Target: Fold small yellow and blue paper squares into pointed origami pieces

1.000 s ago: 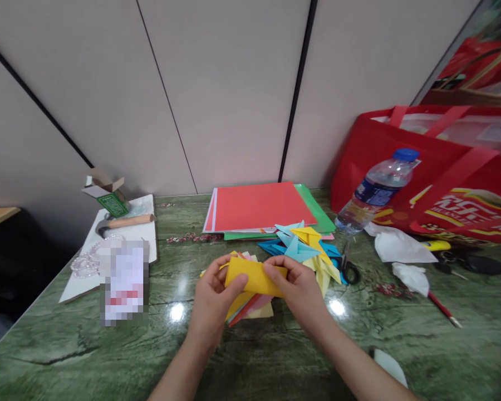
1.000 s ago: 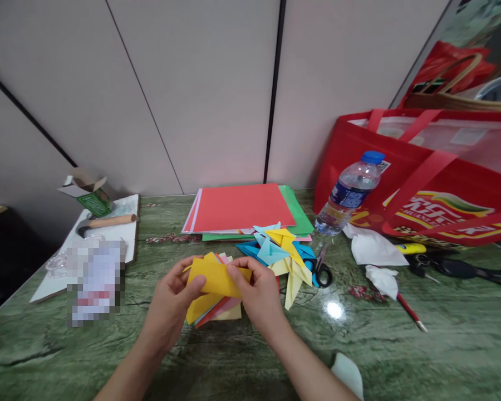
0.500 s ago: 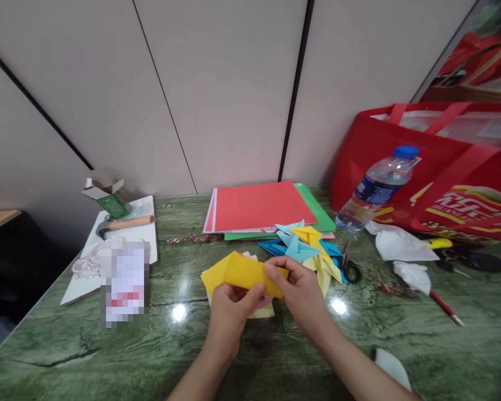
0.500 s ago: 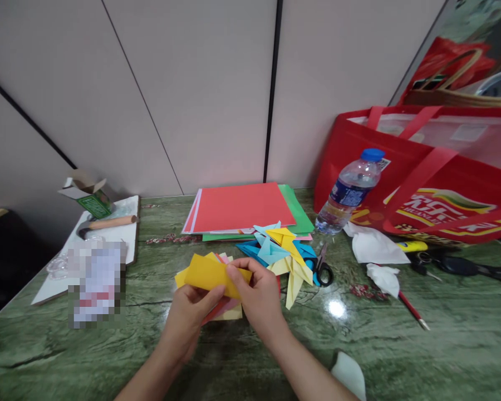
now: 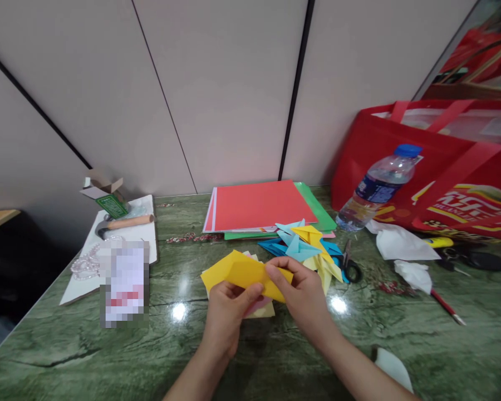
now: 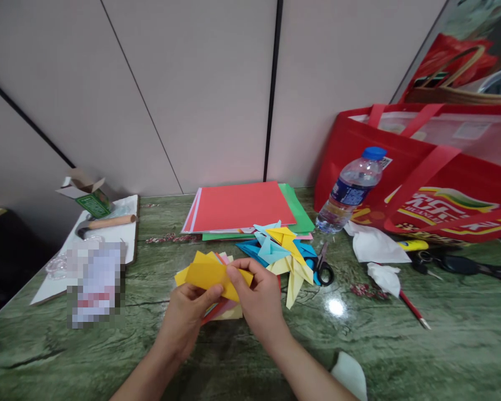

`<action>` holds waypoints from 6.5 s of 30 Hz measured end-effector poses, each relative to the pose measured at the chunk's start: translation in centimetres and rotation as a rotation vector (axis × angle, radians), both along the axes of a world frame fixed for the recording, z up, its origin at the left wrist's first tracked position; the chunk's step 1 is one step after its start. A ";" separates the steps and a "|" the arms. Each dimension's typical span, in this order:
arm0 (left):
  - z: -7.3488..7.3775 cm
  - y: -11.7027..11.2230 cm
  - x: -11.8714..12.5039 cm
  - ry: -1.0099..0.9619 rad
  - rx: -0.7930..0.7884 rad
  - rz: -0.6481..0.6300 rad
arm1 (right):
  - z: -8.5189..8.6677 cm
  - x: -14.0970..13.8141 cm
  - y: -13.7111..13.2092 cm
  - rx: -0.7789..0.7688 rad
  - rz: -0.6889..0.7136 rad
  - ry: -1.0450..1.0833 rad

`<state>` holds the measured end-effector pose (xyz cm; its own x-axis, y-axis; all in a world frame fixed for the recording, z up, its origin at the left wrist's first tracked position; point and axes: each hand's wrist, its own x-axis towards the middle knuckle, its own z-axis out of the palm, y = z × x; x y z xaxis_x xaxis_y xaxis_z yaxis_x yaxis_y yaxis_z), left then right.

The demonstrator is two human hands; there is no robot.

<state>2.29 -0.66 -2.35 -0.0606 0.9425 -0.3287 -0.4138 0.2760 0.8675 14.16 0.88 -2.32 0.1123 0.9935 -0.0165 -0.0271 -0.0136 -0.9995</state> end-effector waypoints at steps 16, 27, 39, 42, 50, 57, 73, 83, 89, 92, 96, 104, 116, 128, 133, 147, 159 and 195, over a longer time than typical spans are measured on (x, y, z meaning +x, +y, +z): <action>1.0 1.0 -2.0 0.215 0.028 -0.088 | -0.3 0.2 0.3 -0.042 -0.002 -0.008; 0.7 1.0 -2.2 0.188 -0.004 -0.061 | -0.3 0.3 0.3 0.014 -0.018 -0.114; 1.4 1.2 -3.0 0.211 0.011 -0.135 | -0.3 0.5 0.5 0.019 -0.016 -0.104; 1.5 1.1 -2.9 0.226 0.015 -0.126 | -0.4 0.6 0.6 0.026 -0.018 -0.116; 1.2 1.2 -2.9 0.281 0.056 -0.092 | -0.5 0.6 0.7 0.065 -0.005 -0.140; 1.3 1.2 -3.0 0.332 0.144 -0.113 | -0.8 0.6 0.6 0.099 0.128 -0.251; 1.7 1.2 -2.9 0.579 0.239 -0.142 | -1.3 0.2 0.3 0.174 0.267 -0.303; 0.5 1.6 -4.3 0.457 0.181 0.008 | -1.7 0.2 0.8 -0.043 0.401 0.080; 0.4 1.6 -4.4 0.426 0.178 0.042 | -1.5 0.2 0.7 -0.114 0.465 0.099; 0.6 1.6 -4.3 0.422 0.171 0.048 | -1.4 0.1 0.7 -0.109 0.423 0.111; 0.5 1.6 -4.3 0.418 0.172 0.056 | -1.3 0.2 0.7 -0.117 0.383 0.176; 0.7 1.6 -4.5 0.473 0.175 0.067 | -1.0 0.4 0.8 -0.194 0.372 0.212; 0.7 2.0 -5.1 0.582 0.241 0.102 | -1.2 0.4 0.9 -0.196 0.416 0.300; 1.5 1.1 -3.6 0.718 0.301 -0.062 | -1.4 0.2 0.4 -0.041 0.397 -0.147; 1.4 1.0 -3.5 0.733 0.340 -0.082 | -1.4 0.2 0.4 -0.020 0.402 -0.244; 1.6 1.0 -3.4 0.739 0.294 -0.056 | -1.8 0.2 0.5 -0.008 0.377 -0.211; 1.7 1.0 -3.6 0.734 0.293 -0.028 | -2.0 0.0 0.5 -0.078 0.390 -0.047; 1.3 1.0 -3.7 0.587 0.185 -0.061 | -1.5 0.2 0.5 -0.143 0.372 0.003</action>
<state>-1.36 0.33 -1.08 -0.1258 0.9882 -0.0877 0.1591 0.1074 0.9814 14.34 1.38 -3.80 -0.2547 0.9541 -0.1573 0.0027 -0.1620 -0.9868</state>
